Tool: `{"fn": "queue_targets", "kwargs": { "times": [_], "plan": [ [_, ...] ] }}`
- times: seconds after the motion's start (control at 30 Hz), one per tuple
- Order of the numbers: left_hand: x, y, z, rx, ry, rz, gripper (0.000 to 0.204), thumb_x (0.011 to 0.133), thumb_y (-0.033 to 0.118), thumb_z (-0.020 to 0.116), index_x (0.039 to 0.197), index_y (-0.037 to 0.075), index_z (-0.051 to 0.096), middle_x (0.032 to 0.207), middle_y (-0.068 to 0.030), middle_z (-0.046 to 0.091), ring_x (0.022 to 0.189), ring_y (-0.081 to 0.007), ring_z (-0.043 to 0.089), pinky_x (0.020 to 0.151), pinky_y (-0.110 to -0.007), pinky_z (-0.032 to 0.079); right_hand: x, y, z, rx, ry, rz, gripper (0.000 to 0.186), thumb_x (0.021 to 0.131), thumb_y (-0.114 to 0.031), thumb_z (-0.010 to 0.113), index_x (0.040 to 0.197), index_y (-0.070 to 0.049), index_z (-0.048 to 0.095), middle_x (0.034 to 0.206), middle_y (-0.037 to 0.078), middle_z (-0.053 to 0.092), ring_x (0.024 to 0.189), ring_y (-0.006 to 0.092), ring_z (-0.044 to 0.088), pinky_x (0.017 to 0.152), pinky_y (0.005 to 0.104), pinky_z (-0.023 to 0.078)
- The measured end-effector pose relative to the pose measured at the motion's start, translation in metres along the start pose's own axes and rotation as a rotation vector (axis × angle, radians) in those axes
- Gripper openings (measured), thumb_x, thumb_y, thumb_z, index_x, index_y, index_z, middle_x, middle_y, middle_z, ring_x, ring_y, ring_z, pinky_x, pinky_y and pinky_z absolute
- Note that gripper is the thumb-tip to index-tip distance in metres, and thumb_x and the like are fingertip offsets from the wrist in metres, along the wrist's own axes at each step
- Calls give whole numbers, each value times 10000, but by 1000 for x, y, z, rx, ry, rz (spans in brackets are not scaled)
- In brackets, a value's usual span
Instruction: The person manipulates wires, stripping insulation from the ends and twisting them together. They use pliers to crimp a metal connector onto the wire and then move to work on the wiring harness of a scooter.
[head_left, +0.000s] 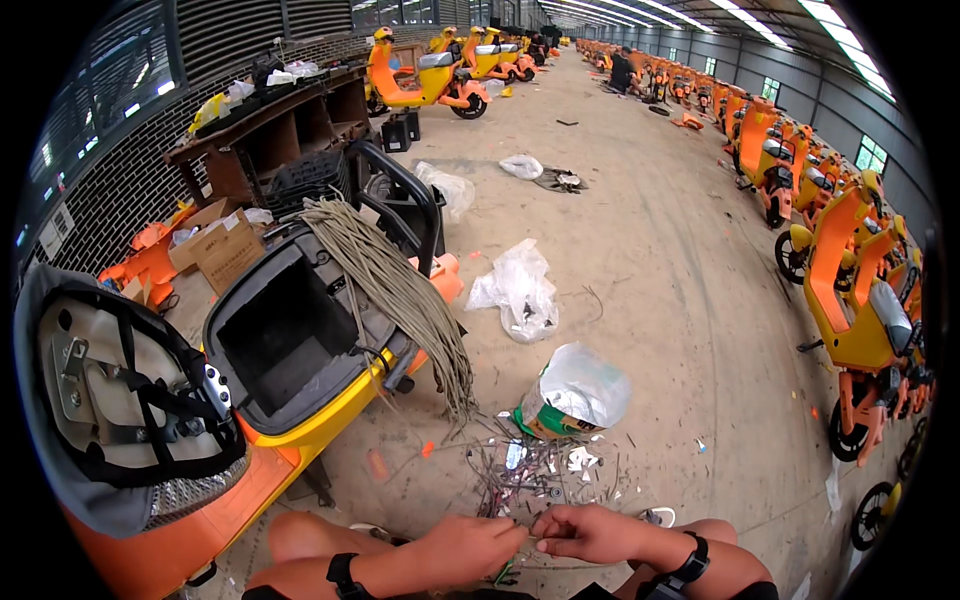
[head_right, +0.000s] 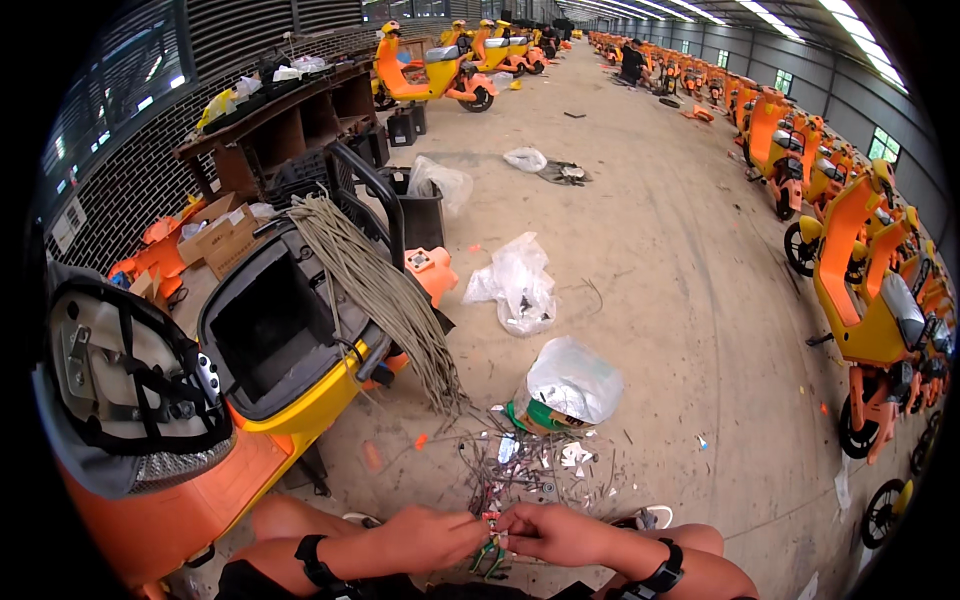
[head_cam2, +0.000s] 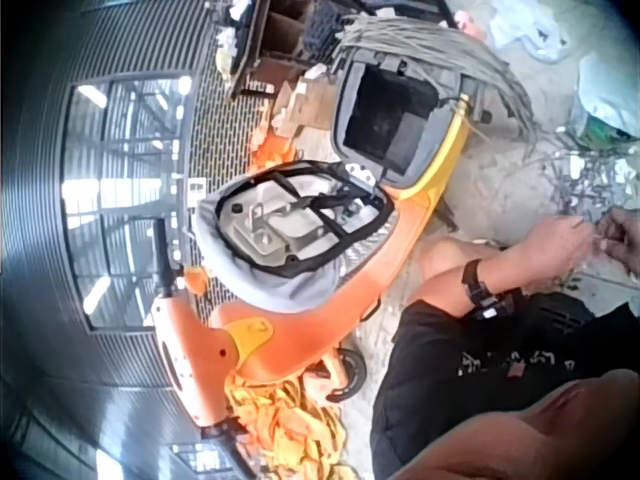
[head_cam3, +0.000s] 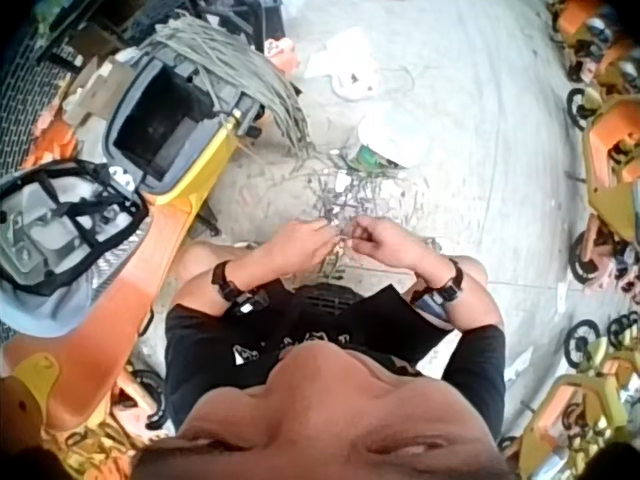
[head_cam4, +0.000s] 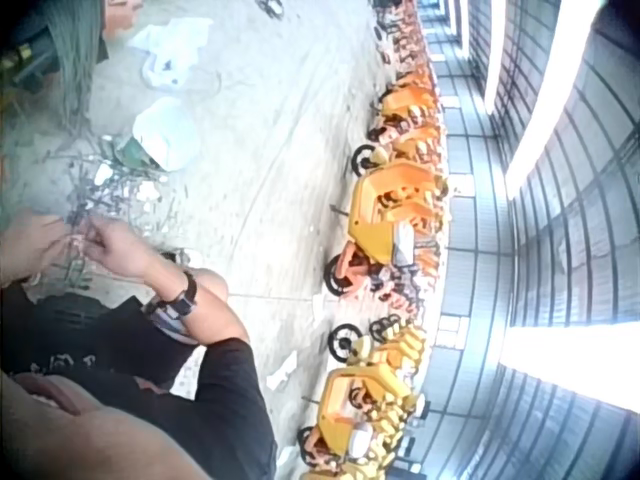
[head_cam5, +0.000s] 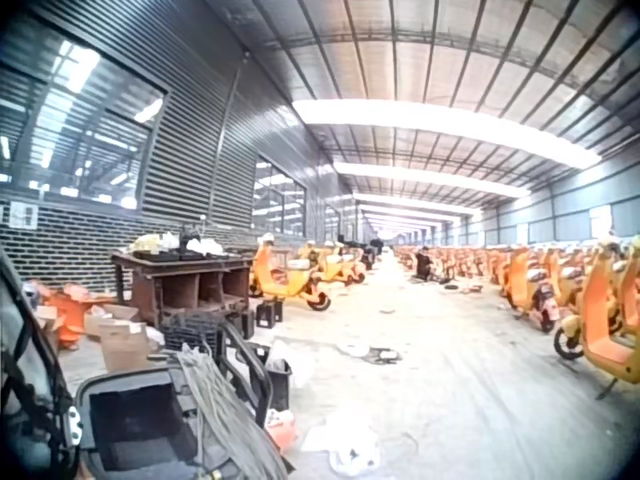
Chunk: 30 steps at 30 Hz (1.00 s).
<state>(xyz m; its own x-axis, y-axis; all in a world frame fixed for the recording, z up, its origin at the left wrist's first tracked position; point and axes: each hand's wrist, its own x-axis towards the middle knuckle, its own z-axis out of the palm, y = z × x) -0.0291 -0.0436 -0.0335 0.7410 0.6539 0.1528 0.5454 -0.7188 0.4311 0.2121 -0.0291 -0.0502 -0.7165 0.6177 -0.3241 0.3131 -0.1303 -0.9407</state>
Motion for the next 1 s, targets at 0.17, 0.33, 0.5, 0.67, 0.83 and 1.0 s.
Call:
{"fn": "queue_targets", "kwargs": {
  "times": [0.17,0.33,0.5,0.67,0.83,1.0],
  "plan": [
    [2,-2,13,-514,-17,-395,175,890,217,598,960,66,654,762,-23,639,614,-153,611,515,-318,474,5,-3,3,-924,195,-331,175,878,-247,639,983,-110,604,824,64,623,707,253,631,641,350,508],
    [-1,-18,41,-1031,-35,-531,199,924,230,610,1015,61,664,764,19,641,612,-51,519,526,-249,431,9,0,2,-918,242,-447,166,871,-242,622,947,-94,610,790,64,602,703,288,627,622,394,510],
    [-3,-13,30,-478,41,-278,186,887,186,631,1019,58,662,762,-24,626,600,-164,598,519,-297,464,4,-1,5,-591,147,-241,168,906,-206,588,985,-61,621,837,81,632,699,227,634,631,325,508],
    [-3,2,10,-127,112,-69,99,861,176,599,930,105,592,743,-45,569,632,-294,608,534,-392,494,2,2,4,64,-23,93,205,945,-191,559,1046,-24,621,860,35,652,674,94,587,646,246,488],
    [-3,0,20,-246,159,-59,125,854,164,593,959,100,567,798,-58,557,685,-277,620,531,-391,498,3,0,6,17,-16,128,193,945,-179,557,1040,-25,623,819,5,635,680,74,570,641,246,480],
    [-4,0,15,-137,89,-69,132,842,148,582,930,65,529,812,-84,550,685,-292,622,527,-409,499,6,-35,11,-140,66,221,170,923,-164,585,1021,-35,634,764,19,632,682,84,571,639,257,476]
  ]
}}
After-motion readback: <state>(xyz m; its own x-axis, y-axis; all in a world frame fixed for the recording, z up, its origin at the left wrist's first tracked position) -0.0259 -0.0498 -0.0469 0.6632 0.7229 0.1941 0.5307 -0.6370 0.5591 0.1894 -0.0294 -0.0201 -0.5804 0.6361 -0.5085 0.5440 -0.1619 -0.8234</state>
